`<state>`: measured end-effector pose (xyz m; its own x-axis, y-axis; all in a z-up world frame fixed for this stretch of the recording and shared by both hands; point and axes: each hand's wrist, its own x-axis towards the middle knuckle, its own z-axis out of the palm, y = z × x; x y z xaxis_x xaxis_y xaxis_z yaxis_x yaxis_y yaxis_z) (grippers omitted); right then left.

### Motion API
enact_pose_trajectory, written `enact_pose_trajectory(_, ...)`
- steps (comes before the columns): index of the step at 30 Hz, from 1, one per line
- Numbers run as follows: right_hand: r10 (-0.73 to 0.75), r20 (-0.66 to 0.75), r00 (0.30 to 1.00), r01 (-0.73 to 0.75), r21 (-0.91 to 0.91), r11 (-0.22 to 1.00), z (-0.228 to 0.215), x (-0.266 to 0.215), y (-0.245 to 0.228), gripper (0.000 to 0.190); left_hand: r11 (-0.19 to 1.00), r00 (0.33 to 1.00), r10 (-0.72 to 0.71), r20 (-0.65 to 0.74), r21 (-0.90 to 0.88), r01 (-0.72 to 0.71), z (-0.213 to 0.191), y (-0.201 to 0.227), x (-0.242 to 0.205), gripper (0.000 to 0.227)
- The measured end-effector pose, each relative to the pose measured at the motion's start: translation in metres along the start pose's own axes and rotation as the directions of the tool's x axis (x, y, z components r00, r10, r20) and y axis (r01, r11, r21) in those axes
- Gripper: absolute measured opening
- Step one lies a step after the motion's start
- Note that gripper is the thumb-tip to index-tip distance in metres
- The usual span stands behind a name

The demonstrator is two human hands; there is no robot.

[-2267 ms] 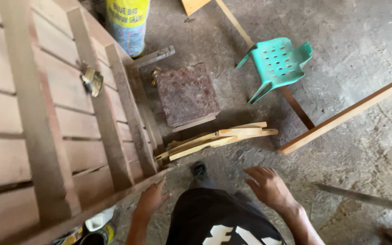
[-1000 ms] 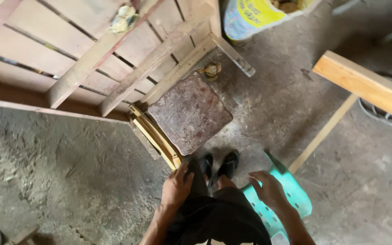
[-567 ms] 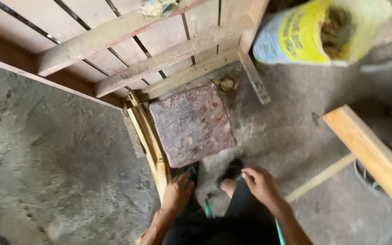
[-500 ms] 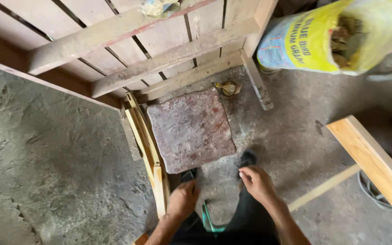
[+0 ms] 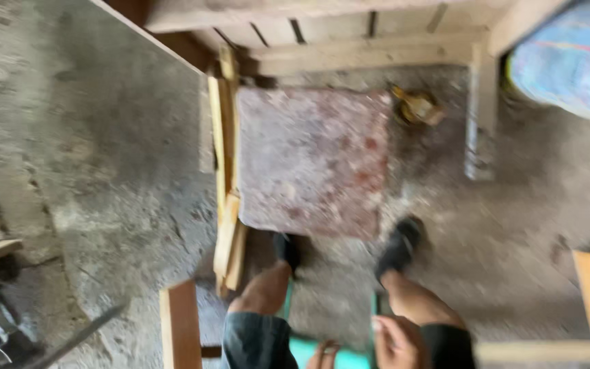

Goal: The person applies a dark liquid finish to several wooden planks using a paintbrush. They dip the brush into a can, coat the planks, and place them aside. The person also mixes a liquid from a white jug into the finish can.

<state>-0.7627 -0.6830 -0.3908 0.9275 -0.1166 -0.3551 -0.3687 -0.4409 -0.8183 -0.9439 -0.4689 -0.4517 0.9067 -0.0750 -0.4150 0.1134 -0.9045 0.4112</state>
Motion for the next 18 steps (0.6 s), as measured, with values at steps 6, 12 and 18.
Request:
enact_pose_trajectory(6,-0.417,0.026,0.909,0.414,-0.191,0.89,0.019,0.126,0.039,0.012,0.808,0.814,0.577,-0.066,-0.103,-0.58,-0.077,0.036,0.199,0.059)
enact_pose_trajectory(12,-0.567,-0.038,0.823,0.525,-0.332,0.784,0.043,0.133,0.039,0.01,0.782,0.789,0.581,-0.202,-0.133,-0.609,-0.135,0.038,0.26,0.062)
enact_pose_trajectory(18,-0.523,-0.157,0.838,0.482,-0.238,0.843,0.042,0.123,0.0,0.009,0.811,0.814,0.499,-0.298,-0.17,-0.56,-0.142,0.035,0.254,0.054)
